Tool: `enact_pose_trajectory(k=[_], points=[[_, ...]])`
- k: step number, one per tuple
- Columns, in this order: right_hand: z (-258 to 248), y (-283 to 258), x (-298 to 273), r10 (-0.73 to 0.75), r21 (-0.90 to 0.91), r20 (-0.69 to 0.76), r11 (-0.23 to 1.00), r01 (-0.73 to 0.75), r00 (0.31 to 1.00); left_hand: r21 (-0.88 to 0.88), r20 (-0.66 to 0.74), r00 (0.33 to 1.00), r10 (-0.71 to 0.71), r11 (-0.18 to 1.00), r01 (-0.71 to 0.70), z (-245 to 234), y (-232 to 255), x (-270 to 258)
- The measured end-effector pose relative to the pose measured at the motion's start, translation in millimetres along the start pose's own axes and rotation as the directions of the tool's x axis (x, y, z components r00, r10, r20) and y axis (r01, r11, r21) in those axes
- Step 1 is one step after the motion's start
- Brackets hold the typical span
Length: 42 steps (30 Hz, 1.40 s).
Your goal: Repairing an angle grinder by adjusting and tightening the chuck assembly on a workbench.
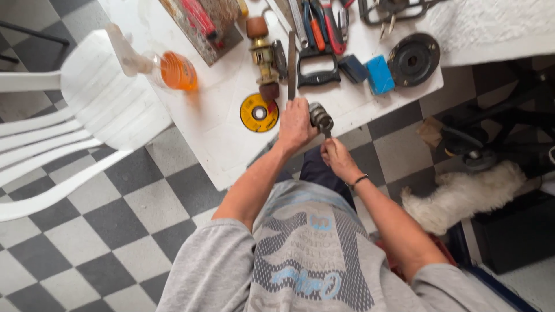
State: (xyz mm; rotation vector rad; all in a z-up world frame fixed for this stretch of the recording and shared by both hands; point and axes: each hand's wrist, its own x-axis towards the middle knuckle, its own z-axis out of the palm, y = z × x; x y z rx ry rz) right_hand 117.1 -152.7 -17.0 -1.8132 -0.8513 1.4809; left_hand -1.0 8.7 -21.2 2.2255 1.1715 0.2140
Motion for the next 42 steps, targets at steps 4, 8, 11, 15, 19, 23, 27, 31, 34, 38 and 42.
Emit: enact_pose_trajectory(k=[4,8,11,15,19,23,27,31,34,38,42], points=[[-6,9,2,-0.001,-0.115,-0.044,0.993,-0.005,0.999,-0.028,-0.023,0.998,-0.054,0.998,0.053,-3,8,-6],[5,-1,12,-0.109,-0.192,-0.146,0.978,0.080,0.983,-0.022,-0.075,0.997,-0.034,0.999,0.033,7,-4,4],[8,-17,1,-0.185,-0.224,-0.171,0.964,0.145,0.968,-0.062,-0.069,0.997,-0.034,0.998,0.030,8,-4,-4],[5,-29,21,-0.183,-0.215,-0.257,0.968,0.129,0.949,-0.041,-0.060,0.997,-0.044,0.998,0.042,6,-4,2],[13,-26,29,-0.208,-0.200,-0.306,0.968,0.151,0.929,-0.043,-0.072,0.996,-0.051,0.998,0.048,8,-5,3],[23,-52,20,-0.139,-0.307,-0.351,0.951,0.026,0.926,-0.050,-0.070,0.997,-0.030,0.998,0.027,28,-17,-1],[25,-49,31,-0.152,-0.426,-0.396,0.904,-0.034,0.905,-0.018,-0.097,0.995,-0.025,1.000,0.023,26,-14,3],[26,-49,37,-0.157,-0.457,-0.434,0.887,-0.067,0.887,0.026,-0.101,0.995,-0.011,1.000,0.014,34,-14,1],[25,-53,37,-0.140,-0.476,-0.427,0.875,-0.090,0.894,0.017,-0.081,0.997,-0.017,1.000,0.018,27,-12,-2],[17,-68,40,-0.146,-0.533,-0.367,0.842,-0.079,0.919,-0.013,-0.103,0.994,-0.025,1.000,0.024,16,-10,2],[14,-79,35,-0.113,-0.584,-0.327,0.804,-0.107,0.938,-0.057,-0.148,0.989,-0.013,0.998,0.005,6,-6,-1]])
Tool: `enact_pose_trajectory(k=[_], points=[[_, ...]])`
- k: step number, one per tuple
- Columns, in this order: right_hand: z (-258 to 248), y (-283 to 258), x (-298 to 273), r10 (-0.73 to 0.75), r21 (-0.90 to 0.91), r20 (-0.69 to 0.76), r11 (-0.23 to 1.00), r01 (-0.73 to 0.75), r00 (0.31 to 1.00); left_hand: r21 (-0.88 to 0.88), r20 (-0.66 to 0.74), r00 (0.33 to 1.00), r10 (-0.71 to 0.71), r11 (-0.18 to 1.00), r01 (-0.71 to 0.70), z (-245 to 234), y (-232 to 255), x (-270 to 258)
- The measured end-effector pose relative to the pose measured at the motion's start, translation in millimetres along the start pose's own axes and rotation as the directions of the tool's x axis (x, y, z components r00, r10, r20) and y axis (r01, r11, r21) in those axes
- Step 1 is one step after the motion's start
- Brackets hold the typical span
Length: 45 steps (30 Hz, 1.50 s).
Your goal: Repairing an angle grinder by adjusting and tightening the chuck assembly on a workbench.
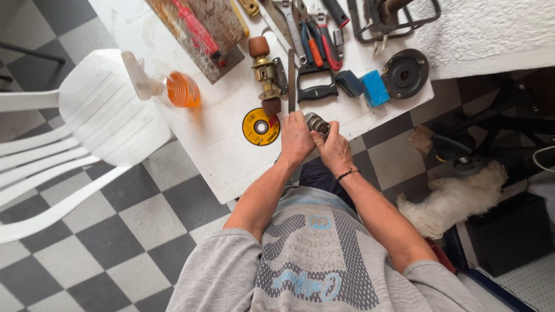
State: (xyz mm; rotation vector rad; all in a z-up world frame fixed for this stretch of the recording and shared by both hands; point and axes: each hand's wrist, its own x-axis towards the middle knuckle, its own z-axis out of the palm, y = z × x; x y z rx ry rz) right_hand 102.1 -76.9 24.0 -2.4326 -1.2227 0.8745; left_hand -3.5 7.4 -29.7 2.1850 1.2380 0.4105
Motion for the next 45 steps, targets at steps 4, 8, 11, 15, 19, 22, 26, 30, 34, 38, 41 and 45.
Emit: enact_pose_trajectory(k=[4,8,11,15,19,22,26,30,34,38,41,45], points=[[-4,1,-5,0.008,-0.031,0.018,0.999,-0.008,1.000,0.019,-0.051,0.998,0.034,0.999,-0.033,5,-1,-6],[0,1,-2,-0.001,-0.045,-0.010,0.999,0.000,1.000,0.033,-0.092,0.994,0.052,0.998,-0.049,6,-2,-1],[7,3,-4,-0.006,-0.034,-0.021,0.999,0.005,1.000,0.021,-0.078,0.996,0.051,0.999,-0.049,20,-12,-5],[8,6,-5,-0.014,-0.025,-0.021,1.000,0.013,1.000,0.002,-0.021,0.996,0.084,0.996,-0.084,25,-20,-8],[2,5,0,-0.034,-0.032,0.011,0.999,0.035,0.999,0.013,0.028,0.997,0.065,0.998,-0.065,29,-24,-6],[-6,-2,-1,-0.044,-0.046,0.028,0.998,0.046,0.999,-0.031,0.020,0.999,0.049,0.998,-0.048,22,-19,-5],[-12,-5,-5,-0.011,-0.056,0.030,0.998,0.012,0.999,-0.022,0.036,0.998,0.041,0.999,-0.041,21,-13,-3],[-32,-24,-11,0.093,-0.066,0.134,0.994,-0.085,0.987,-0.031,0.148,0.989,-0.012,0.999,0.016,5,-1,-1],[-35,-17,-15,0.156,-0.108,0.224,0.985,-0.135,0.962,-0.025,0.295,0.950,-0.098,0.994,0.111,11,2,-11],[-35,-6,-16,0.236,-0.107,0.351,0.971,-0.212,0.906,0.098,0.409,0.885,-0.224,0.975,0.201,31,1,-19],[-26,12,-27,0.285,-0.105,0.410,0.958,-0.265,0.866,0.150,0.527,0.813,-0.246,0.969,0.195,5,24,-26],[-26,21,-25,0.280,-0.049,0.470,0.955,-0.292,0.837,0.210,0.628,0.725,-0.283,0.959,0.192,-19,43,-18]])
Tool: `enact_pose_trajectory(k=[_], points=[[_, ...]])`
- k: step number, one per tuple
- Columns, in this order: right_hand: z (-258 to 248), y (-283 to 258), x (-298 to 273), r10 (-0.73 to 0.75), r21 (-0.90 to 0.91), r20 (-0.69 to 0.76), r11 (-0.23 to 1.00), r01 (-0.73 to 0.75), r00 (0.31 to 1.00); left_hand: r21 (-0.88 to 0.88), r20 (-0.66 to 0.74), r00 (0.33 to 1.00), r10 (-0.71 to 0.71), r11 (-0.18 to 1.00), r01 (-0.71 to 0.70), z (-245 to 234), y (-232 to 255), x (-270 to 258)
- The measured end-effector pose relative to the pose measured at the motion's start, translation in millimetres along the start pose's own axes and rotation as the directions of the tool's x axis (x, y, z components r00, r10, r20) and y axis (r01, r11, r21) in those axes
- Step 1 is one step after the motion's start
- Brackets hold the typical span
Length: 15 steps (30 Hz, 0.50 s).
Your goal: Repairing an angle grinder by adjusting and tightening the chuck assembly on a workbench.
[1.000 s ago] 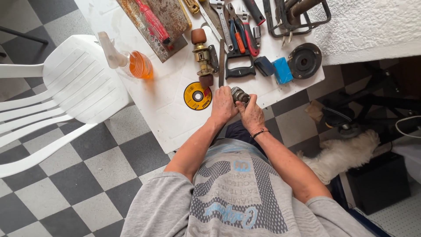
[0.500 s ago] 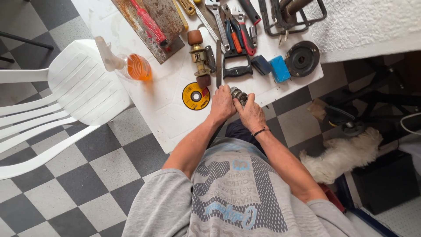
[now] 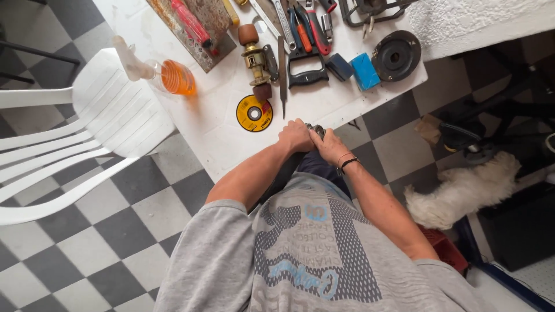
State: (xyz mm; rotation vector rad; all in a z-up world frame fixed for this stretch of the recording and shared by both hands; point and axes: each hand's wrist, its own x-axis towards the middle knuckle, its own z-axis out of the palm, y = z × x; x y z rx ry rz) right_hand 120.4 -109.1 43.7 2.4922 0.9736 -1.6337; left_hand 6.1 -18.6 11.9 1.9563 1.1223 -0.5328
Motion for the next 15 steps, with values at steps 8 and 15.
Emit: enact_pose_trajectory(k=[8,15], points=[[-14,20,18,-0.017,0.230,0.152,0.973,-0.019,0.988,0.027,0.161,0.970,-0.180,0.984,0.178,-22,38,6],[-49,20,20,0.085,0.309,0.314,0.933,-0.187,0.946,-0.059,0.316,0.839,-0.442,0.874,0.483,-43,76,6]])
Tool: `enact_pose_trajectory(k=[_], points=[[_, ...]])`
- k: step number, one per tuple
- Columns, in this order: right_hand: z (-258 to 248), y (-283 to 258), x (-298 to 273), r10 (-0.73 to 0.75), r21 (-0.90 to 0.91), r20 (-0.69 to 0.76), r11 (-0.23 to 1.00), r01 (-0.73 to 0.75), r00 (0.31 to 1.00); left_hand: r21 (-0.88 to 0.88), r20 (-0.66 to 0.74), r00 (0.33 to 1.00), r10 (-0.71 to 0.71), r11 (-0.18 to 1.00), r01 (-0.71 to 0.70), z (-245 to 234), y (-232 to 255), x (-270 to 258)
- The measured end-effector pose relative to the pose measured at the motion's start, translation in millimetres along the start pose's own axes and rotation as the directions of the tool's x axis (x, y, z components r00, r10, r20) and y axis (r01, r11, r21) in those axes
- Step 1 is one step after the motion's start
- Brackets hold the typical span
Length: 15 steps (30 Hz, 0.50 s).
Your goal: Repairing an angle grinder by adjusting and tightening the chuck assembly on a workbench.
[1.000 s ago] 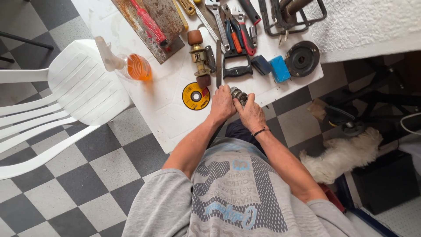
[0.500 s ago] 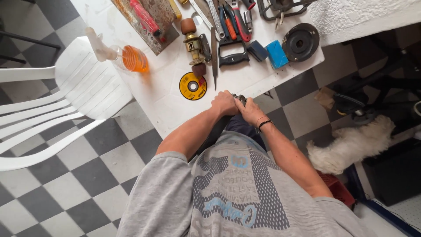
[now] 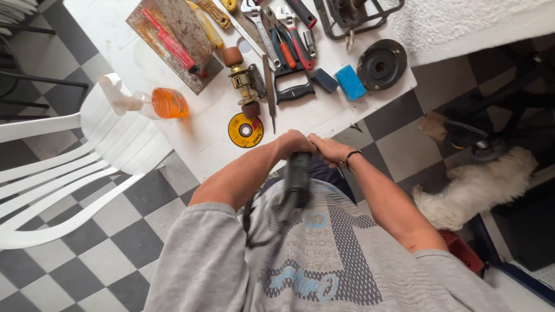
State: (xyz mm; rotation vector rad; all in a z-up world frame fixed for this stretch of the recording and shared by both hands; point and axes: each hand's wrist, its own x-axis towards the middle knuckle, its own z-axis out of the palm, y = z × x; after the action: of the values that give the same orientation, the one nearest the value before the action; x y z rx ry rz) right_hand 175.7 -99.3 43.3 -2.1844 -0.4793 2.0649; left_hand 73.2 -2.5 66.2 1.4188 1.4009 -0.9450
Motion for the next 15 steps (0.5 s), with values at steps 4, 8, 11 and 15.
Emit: enact_pose_trajectory(k=[4,8,11,15], points=[[-1,22,35,-0.002,0.050,0.004,0.999,0.002,1.000,-0.084,0.041,0.999,-0.016,0.996,0.019,-15,-2,-15],[1,34,63,-0.064,-0.050,-0.051,0.997,0.062,0.997,-0.402,0.045,0.999,0.022,0.916,-0.002,-17,-11,-21],[6,41,66,-0.069,-0.009,-0.059,0.998,0.069,0.996,-0.521,0.062,0.996,0.066,0.853,-0.024,-17,-18,-12],[6,17,45,0.001,0.261,-0.063,0.965,0.016,0.998,-0.582,0.132,0.979,0.158,0.812,-0.053,-23,-31,27]])
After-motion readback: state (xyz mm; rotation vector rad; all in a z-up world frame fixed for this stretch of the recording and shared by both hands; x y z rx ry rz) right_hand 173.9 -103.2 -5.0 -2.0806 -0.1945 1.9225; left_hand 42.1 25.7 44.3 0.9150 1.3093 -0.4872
